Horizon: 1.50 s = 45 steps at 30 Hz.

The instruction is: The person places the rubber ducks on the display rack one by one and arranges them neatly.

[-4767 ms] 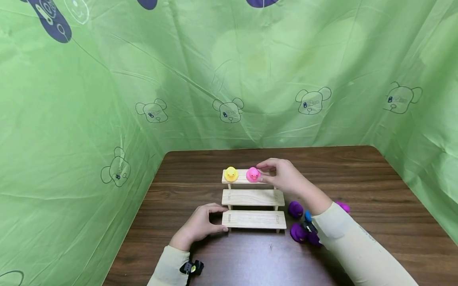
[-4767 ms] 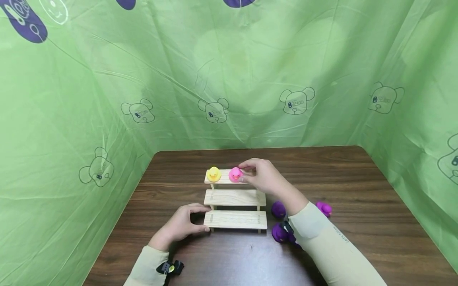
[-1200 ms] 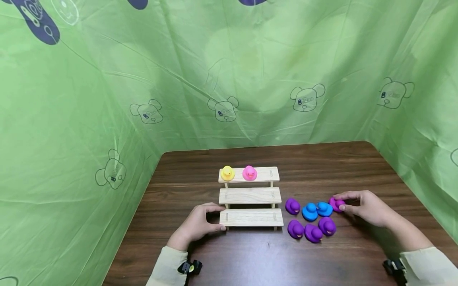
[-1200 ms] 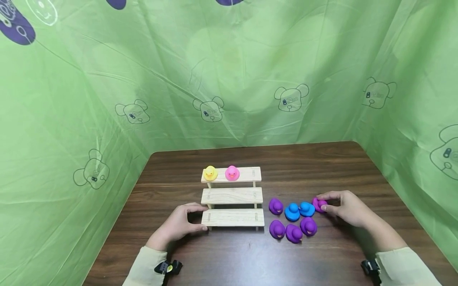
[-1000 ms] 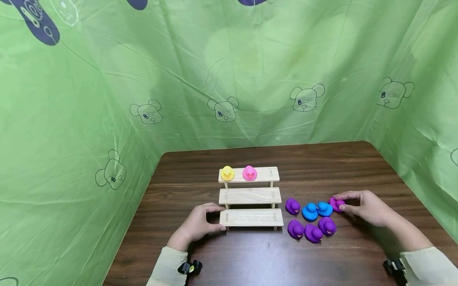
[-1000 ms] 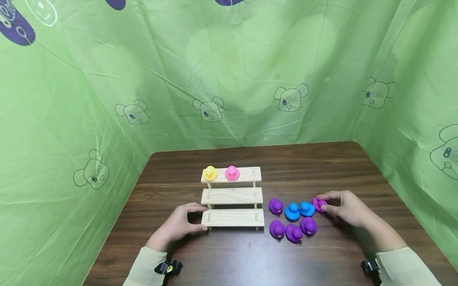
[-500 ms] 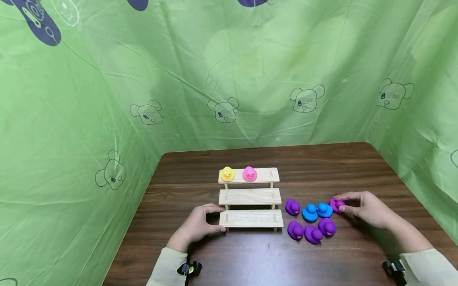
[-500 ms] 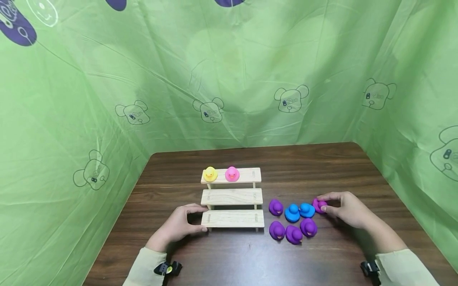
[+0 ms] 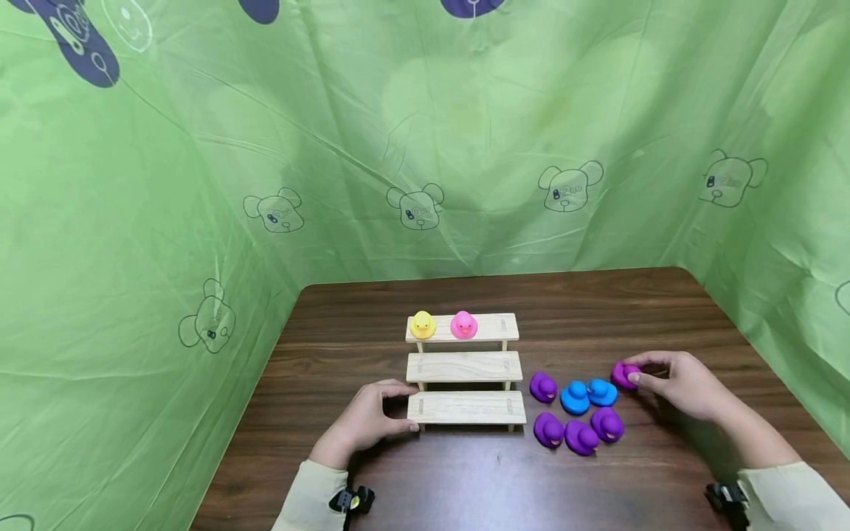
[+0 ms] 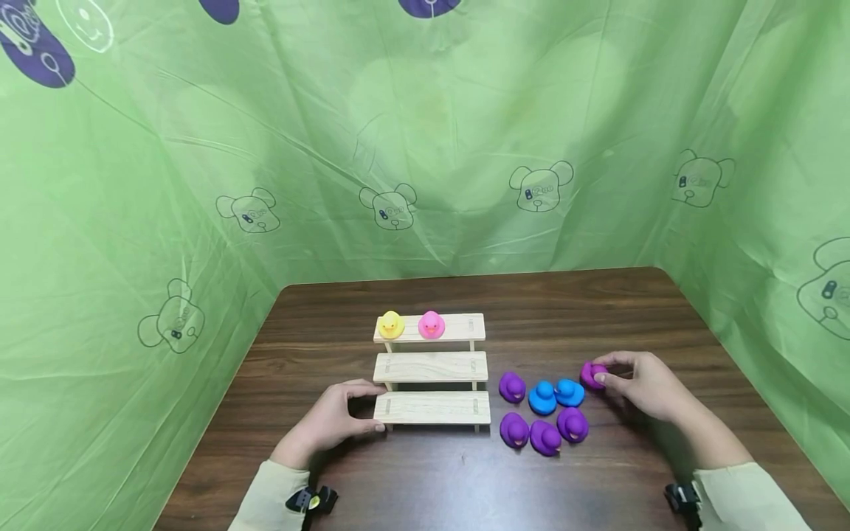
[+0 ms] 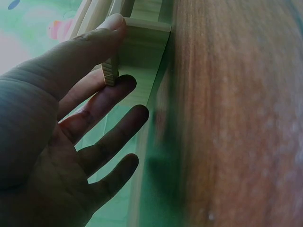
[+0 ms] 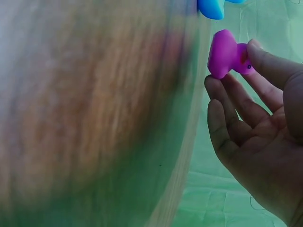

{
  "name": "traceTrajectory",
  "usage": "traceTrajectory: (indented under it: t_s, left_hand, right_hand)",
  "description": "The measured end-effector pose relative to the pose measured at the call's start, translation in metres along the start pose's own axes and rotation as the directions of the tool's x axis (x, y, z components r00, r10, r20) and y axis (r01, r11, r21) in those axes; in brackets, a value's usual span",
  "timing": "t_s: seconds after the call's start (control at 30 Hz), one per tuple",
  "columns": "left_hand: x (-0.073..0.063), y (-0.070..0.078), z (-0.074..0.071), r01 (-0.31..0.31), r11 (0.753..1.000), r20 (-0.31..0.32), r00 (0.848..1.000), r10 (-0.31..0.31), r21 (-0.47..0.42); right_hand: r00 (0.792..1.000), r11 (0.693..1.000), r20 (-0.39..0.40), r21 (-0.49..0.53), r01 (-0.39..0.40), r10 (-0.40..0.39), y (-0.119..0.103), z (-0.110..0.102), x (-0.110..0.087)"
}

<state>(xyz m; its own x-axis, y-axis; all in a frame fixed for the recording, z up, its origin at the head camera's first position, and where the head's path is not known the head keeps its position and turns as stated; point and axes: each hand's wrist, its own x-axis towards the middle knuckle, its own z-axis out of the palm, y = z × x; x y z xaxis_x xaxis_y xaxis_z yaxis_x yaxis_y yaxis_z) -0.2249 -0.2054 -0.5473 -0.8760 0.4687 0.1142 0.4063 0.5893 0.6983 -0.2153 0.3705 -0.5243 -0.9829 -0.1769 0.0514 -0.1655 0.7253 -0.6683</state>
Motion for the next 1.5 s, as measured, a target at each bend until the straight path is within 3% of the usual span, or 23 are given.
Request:
traceTrajectory:
  t_s: [0.37, 0.73, 1.5]
  left_hand:
    - [0.0, -0.001, 0.0, 0.014, 1.0, 0.006, 1.0, -0.013, -0.011]
    - [0.0, 0.0, -0.001, 0.026, 0.999, 0.005, 1.0, -0.026, -0.024]
    - [0.002, -0.001, 0.0, 0.009, 1.0, -0.006, 1.0, -0.009, -0.024]
  right_hand:
    - [0.997, 0.999, -0.076, -0.032, -0.002, 0.0, -0.017, -0.003, 0.007]
    - [0.989, 0.998, -0.134, -0.034, 0.053, -0.057, -0.044, 0.001, 0.02]
    - [0.975, 0.984, -0.163, 0.067, 0.164, -0.151, -0.09, 0.017, 0.06]
